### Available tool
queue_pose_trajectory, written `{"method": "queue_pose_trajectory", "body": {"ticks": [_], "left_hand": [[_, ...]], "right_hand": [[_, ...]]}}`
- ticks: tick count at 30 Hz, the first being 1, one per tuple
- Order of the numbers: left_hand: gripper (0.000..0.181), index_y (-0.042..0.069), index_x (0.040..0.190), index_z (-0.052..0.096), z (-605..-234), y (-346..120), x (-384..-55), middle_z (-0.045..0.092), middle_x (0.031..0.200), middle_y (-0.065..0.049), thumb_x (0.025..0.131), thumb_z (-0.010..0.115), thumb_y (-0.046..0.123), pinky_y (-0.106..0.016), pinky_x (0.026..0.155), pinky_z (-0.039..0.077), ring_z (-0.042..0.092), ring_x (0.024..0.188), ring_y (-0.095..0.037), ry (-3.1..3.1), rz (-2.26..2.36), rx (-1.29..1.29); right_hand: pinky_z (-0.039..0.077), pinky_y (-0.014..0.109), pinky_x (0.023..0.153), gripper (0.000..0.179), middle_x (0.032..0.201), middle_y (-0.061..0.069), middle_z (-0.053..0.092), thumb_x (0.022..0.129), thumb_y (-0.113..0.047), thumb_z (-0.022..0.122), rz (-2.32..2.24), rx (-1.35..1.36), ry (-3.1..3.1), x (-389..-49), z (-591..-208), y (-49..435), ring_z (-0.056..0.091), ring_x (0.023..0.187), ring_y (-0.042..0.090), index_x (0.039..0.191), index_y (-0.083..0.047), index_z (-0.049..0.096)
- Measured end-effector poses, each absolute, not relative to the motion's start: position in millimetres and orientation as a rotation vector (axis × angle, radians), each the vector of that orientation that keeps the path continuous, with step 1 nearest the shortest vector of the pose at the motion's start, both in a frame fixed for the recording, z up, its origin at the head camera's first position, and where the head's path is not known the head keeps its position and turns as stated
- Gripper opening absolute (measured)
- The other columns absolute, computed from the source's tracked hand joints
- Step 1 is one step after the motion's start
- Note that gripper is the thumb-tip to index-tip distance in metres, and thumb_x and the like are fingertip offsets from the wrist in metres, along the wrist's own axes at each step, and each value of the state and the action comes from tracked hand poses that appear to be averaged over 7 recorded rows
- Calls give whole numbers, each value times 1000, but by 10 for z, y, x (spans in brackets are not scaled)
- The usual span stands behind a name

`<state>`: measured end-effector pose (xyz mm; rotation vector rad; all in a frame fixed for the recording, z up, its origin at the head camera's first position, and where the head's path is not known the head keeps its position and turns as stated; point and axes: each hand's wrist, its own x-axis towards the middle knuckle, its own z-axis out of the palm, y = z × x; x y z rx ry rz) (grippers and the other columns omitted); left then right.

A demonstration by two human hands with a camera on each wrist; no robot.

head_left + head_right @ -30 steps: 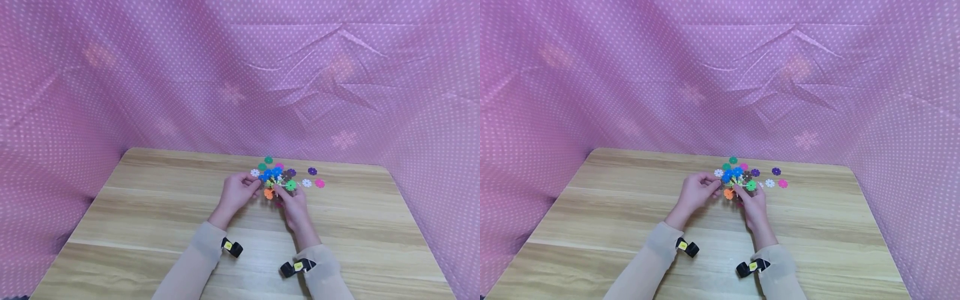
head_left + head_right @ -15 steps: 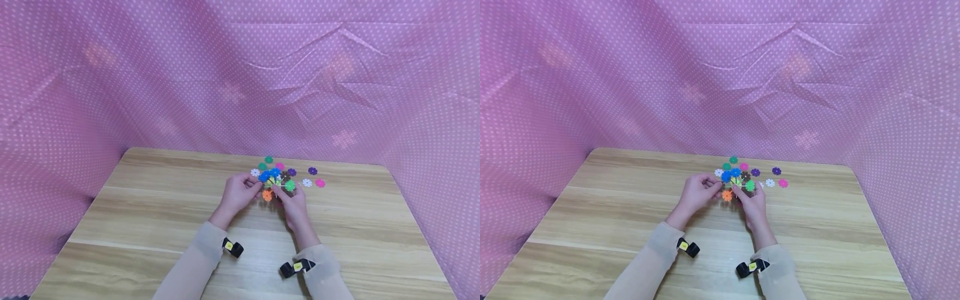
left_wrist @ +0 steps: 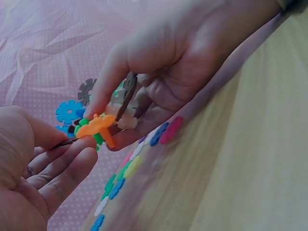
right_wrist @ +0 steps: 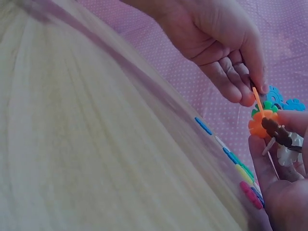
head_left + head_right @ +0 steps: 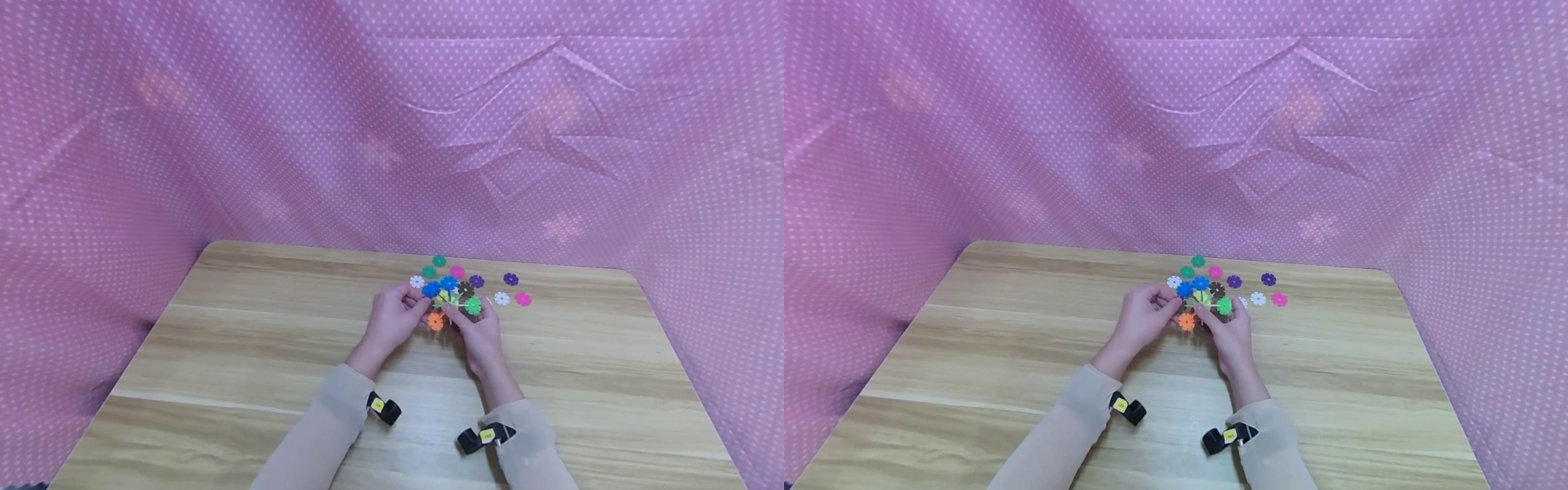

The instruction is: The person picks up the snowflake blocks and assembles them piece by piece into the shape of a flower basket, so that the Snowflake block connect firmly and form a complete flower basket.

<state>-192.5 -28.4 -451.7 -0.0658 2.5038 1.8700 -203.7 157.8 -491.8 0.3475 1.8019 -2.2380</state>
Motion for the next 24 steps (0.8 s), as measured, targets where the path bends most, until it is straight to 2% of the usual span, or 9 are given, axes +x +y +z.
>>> {"method": "queue_pose_trajectory", "body": {"ticks": [3, 6, 8, 11, 18, 24], "left_hand": [[6, 1, 96, 73, -4507, -248, -1906, 74, 83, -6, 99, 77, 3, -26, 61, 63, 76, 70, -26, 2567, 1835, -46], [6, 3, 95, 73, -4506, -229, -1903, 74, 83, -4, 99, 78, 4, -24, 62, 62, 71, 67, -14, 2629, 1807, -37], [6, 3, 96, 73, -4507, -227, -1906, 74, 84, -5, 99, 78, 5, -25, 62, 63, 70, 67, -11, 2639, 1809, -34], [6, 3, 97, 73, -4514, -246, -1917, 74, 85, -5, 100, 78, 7, -27, 63, 64, 70, 67, -11, 2641, 1805, -16], [21, 7, 109, 78, -4528, -326, -1953, 79, 95, -4, 102, 80, 27, -27, 73, 64, 74, 80, -12, 2662, 1777, -72], [10, 7, 105, 81, -4483, -359, -1965, 80, 94, -5, 101, 79, 16, -29, 70, 64, 73, 79, -15, 2649, 1797, -46]], "right_hand": [[55, 24, 107, 64, 156, 16, 59, 96, -7, 84, -2233, 364, 1791, -2037, -4905, 1586, 58, 141, 28, 151, -1, 50], [55, 25, 107, 65, 155, 15, 60, 96, -8, 84, -2225, 371, 1790, -2040, -4896, 1587, 59, 140, 27, 151, -2, 51], [56, 26, 107, 64, 153, 14, 60, 96, -8, 84, -2241, 371, 1779, -2046, -4904, 1588, 59, 140, 27, 151, -4, 50], [55, 26, 108, 66, 153, 13, 60, 95, -8, 84, -2258, 366, 1774, -2050, -4897, 1584, 59, 140, 27, 151, -5, 49], [55, 29, 110, 65, 152, 16, 61, 96, -5, 82, -2280, 297, 1761, -2054, -4895, 1593, 63, 134, 24, 153, -5, 52], [56, 29, 108, 62, 152, 18, 62, 97, -9, 83, -2219, 267, 1784, -2047, -4887, 1598, 67, 128, 20, 152, -4, 56]]}}
